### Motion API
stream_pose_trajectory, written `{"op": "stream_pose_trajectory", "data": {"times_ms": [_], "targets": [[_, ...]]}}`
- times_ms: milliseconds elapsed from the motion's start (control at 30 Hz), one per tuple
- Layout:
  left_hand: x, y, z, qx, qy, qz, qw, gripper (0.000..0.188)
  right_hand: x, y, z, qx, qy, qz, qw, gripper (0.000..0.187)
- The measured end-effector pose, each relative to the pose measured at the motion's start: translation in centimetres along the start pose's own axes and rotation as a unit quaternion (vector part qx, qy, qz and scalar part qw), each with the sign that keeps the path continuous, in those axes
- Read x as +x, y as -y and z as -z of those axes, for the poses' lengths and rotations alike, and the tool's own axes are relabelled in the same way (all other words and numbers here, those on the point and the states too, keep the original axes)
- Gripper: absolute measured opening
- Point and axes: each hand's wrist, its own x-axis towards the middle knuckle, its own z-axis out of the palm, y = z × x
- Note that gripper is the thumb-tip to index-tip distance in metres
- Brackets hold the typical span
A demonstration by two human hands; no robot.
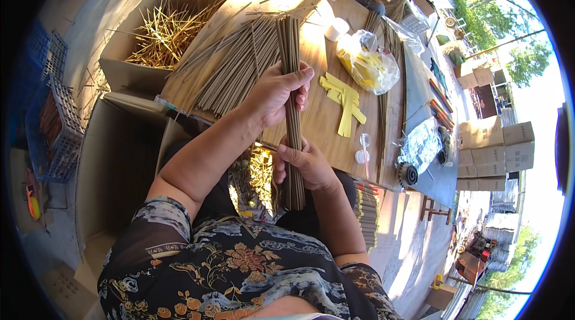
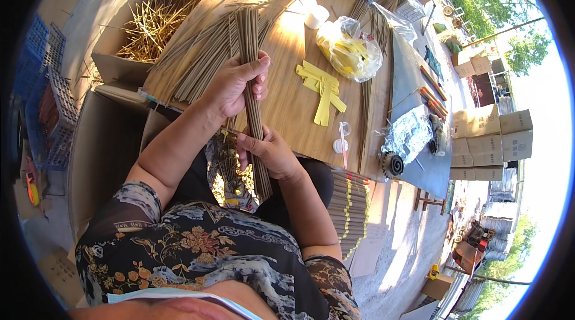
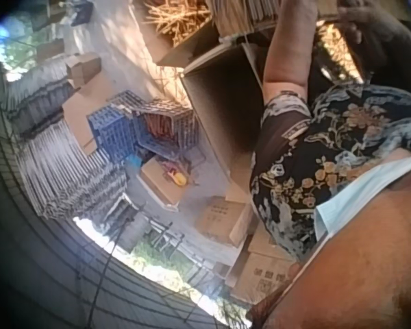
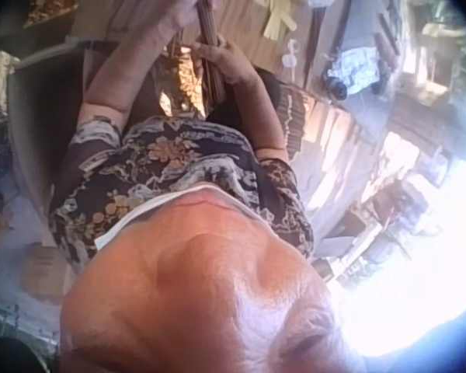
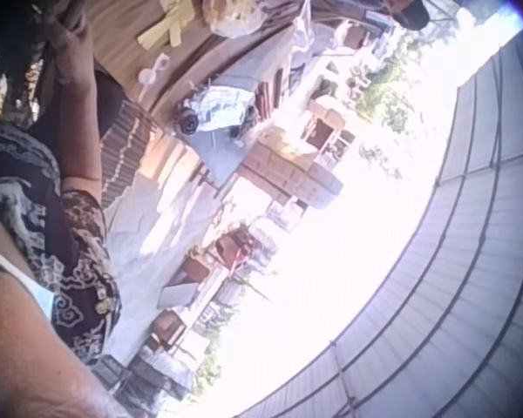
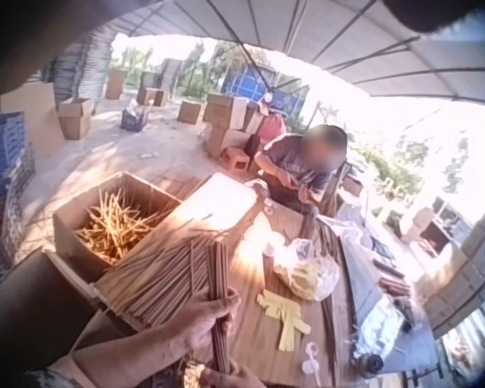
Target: The person gathers thin wooden sticks from a cardboard box, aligns them into bundles, and secures each bundle with a yellow paper strip. The person repeats this process multiple times, placing completed bundles on the table.
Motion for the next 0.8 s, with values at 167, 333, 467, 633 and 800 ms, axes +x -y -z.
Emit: {"op": "stream_pose_trajectory", "data": {"times_ms": [167,333,467,633,800], "targets": [[0.4,-1.2,-0.8,0.067,-0.058,-0.095,0.991,0.014,-0.3,0.4,0.3,-0.045,0.006,-0.007,0.999,0.019],[0.9,-3.1,0.7,0.266,-0.189,-0.339,0.882,0.015,-0.2,0.2,0.5,-0.089,-0.031,0.016,0.995,0.018],[0.0,-3.5,-0.1,0.299,-0.176,-0.272,0.897,0.011,-0.1,-0.2,0.6,-0.121,-0.055,0.018,0.991,0.021],[-0.4,-3.6,-0.5,0.343,-0.165,-0.214,0.899,0.012,0.1,-0.5,1.0,-0.197,-0.091,0.018,0.976,0.022],[-0.3,-3.4,-0.3,0.377,-0.159,-0.189,0.893,0.014,0.1,-0.3,0.7,-0.277,-0.122,0.024,0.953,0.021]]}}
